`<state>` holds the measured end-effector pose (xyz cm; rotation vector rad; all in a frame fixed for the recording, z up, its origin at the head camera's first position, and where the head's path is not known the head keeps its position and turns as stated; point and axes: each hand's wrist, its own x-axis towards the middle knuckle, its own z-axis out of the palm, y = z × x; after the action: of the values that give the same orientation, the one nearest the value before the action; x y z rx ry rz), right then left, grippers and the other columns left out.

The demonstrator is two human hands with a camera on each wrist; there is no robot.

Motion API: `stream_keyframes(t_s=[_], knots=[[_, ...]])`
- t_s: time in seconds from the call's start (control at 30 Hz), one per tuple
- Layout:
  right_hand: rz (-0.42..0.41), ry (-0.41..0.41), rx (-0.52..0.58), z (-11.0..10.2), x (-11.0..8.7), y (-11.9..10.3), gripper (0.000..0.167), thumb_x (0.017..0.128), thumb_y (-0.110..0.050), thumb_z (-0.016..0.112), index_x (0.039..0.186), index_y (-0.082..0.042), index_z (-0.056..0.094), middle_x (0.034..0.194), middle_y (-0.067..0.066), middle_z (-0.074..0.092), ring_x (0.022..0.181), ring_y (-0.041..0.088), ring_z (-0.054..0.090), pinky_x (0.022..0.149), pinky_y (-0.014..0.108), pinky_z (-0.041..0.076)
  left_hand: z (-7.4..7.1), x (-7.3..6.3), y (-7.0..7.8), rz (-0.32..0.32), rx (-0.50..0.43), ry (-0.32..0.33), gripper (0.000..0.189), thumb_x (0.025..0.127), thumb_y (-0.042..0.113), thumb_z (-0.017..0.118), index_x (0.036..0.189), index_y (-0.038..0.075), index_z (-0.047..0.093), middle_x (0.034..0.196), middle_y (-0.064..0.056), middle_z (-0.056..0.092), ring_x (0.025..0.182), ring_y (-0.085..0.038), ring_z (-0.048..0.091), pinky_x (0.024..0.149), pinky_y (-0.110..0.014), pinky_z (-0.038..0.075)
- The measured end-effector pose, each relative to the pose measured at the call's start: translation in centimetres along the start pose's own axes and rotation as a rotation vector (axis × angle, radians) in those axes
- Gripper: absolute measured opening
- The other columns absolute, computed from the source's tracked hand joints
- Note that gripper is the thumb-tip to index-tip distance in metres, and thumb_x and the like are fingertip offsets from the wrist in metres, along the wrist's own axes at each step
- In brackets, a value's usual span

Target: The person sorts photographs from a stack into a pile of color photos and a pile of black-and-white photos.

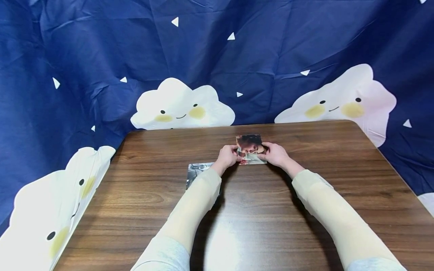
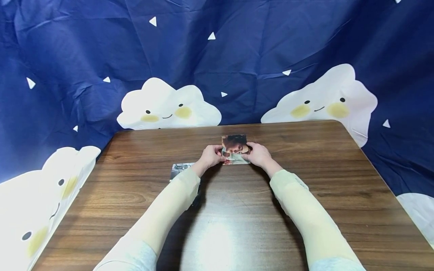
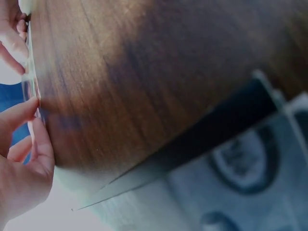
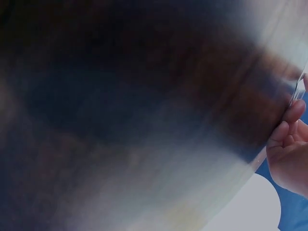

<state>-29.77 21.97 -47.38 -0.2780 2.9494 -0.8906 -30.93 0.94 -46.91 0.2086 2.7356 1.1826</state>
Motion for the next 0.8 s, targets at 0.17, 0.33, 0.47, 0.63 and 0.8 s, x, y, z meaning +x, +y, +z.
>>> stream_keyframes(t_s=[0.17, 0.33, 0.47, 0.63, 0.8], knots=[[0.001, 0.006, 0.008, 0.0, -0.1, -0.3, 0.062, 0.086, -0.025, 0.072, 0.133, 0.009, 0.05, 0.067, 0.003, 0.053, 0.065, 0.021, 0.052, 0.07, 0.041, 0.043, -0.1, -0.1, -0.1, -0.015, -0.018, -0.014, 0.055, 0.08, 0.007, 0.08, 0.13, 0.003, 0.06, 0.07, 0.001, 0.055, 0.064, -0.01, 0.048, 0.07, -0.021, 0.042], [-0.001, 0.002, 0.051, -0.2, 0.0, -0.1, 0.06, 0.088, -0.022, 0.07, 0.134, 0.009, 0.049, 0.069, 0.004, 0.054, 0.067, 0.021, 0.052, 0.072, 0.039, 0.043, -0.3, 0.0, -0.4, 0.001, -0.076, -0.04, 0.056, 0.079, 0.007, 0.08, 0.131, 0.0, 0.059, 0.067, 0.002, 0.053, 0.058, -0.007, 0.047, 0.061, -0.018, 0.041], [-0.013, 0.021, 0.125, -0.3, -0.4, -0.1, 0.055, 0.089, -0.017, 0.067, 0.133, 0.01, 0.049, 0.071, 0.004, 0.053, 0.066, 0.017, 0.051, 0.071, 0.035, 0.041, -0.5, -0.4, -0.8, 0.034, -0.202, -0.065, 0.052, 0.083, 0.004, 0.076, 0.131, -0.002, 0.058, 0.062, 0.003, 0.052, 0.05, -0.006, 0.048, 0.05, -0.018, 0.04], [-0.091, 0.04, 0.208, -0.4, -1.7, -1.5, 0.047, 0.09, -0.01, 0.067, 0.128, 0.011, 0.052, 0.074, 0.005, 0.059, 0.063, 0.013, 0.053, 0.07, 0.033, 0.043, -1.2, -2.1, -1.2, 0.135, -0.298, -0.007, 0.042, 0.087, 0.003, 0.071, 0.126, -0.006, 0.06, 0.062, 0.003, 0.052, 0.049, -0.005, 0.048, 0.048, -0.017, 0.04], [-0.197, 0.047, 0.246, -0.9, -3.3, -4.0, 0.041, 0.088, -0.006, 0.068, 0.124, 0.01, 0.056, 0.078, 0.006, 0.062, 0.067, 0.014, 0.054, 0.067, 0.031, 0.044, -2.8, -4.6, -1.7, 0.202, -0.405, 0.017, 0.036, 0.088, 0.001, 0.07, 0.122, -0.008, 0.061, 0.066, 0.001, 0.057, 0.051, -0.006, 0.049, 0.051, -0.019, 0.043]])
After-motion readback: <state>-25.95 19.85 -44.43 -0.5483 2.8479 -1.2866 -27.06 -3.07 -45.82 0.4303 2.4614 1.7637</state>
